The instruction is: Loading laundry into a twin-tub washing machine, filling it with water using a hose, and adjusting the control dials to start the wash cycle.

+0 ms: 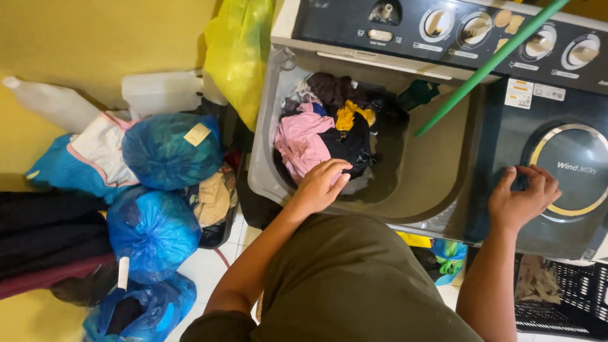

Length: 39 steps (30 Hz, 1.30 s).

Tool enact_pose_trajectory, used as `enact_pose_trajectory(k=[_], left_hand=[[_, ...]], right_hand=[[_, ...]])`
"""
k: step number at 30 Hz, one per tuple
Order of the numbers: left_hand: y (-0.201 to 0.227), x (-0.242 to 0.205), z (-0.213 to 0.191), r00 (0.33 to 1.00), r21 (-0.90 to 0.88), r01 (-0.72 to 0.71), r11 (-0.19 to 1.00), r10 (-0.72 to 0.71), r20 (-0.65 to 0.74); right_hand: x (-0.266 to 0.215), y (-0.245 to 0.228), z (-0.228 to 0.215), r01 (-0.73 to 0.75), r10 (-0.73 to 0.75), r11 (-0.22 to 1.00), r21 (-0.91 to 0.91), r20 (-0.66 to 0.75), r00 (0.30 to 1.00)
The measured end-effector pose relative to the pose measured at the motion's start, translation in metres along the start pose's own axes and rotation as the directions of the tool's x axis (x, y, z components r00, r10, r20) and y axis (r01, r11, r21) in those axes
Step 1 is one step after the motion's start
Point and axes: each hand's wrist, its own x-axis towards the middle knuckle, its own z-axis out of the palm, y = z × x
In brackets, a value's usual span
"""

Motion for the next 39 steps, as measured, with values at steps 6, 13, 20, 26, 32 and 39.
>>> enact_pose_trajectory(k=[6,13,20,26,32,39], left_hand=[[0.0015,0.0008,-0.0005,1.000,-0.017,-0.010,1.000,0.010,0.010],[0.0019,0.0008,0.0007,1.000,-0.004,-0.018,1.000,0.018,0.002],[0.0010,0.0017,0.0015,0.999,0.005,-0.013,1.000,0.013,0.030],[0.0033,0.0022,0.0003,0.999,0.000,0.003,1.000,-0.003,0.042],[0.0039,0.0029,0.0004,0.996,0.009,0.038,0.999,-0.038,0.075],[0.0005,0.0036,0.0029,0.998,0.004,0.032,0.999,-0.032,0.063]], right_hand=[[0.0020,-0.0029,-0.0023,-0.035,0.036,0.999,-0.022,0.008,0.999],[0.0017,-0.0002,-0.0003,-0.015,0.015,1.000,-0.022,-0.015,1.000],[0.0008,-0.0007,0.0005,-0.056,0.056,0.998,-0.022,-0.012,0.998],[0.0024,-0.0039,-0.0017,-0.038,0.038,0.999,-0.015,-0.012,0.999],[0.0021,-0.0037,-0.0007,-0.053,0.053,0.998,-0.016,-0.020,0.998],[0.0027,-0.0043,-0.0002,-0.071,0.071,0.997,-0.034,-0.014,0.997]])
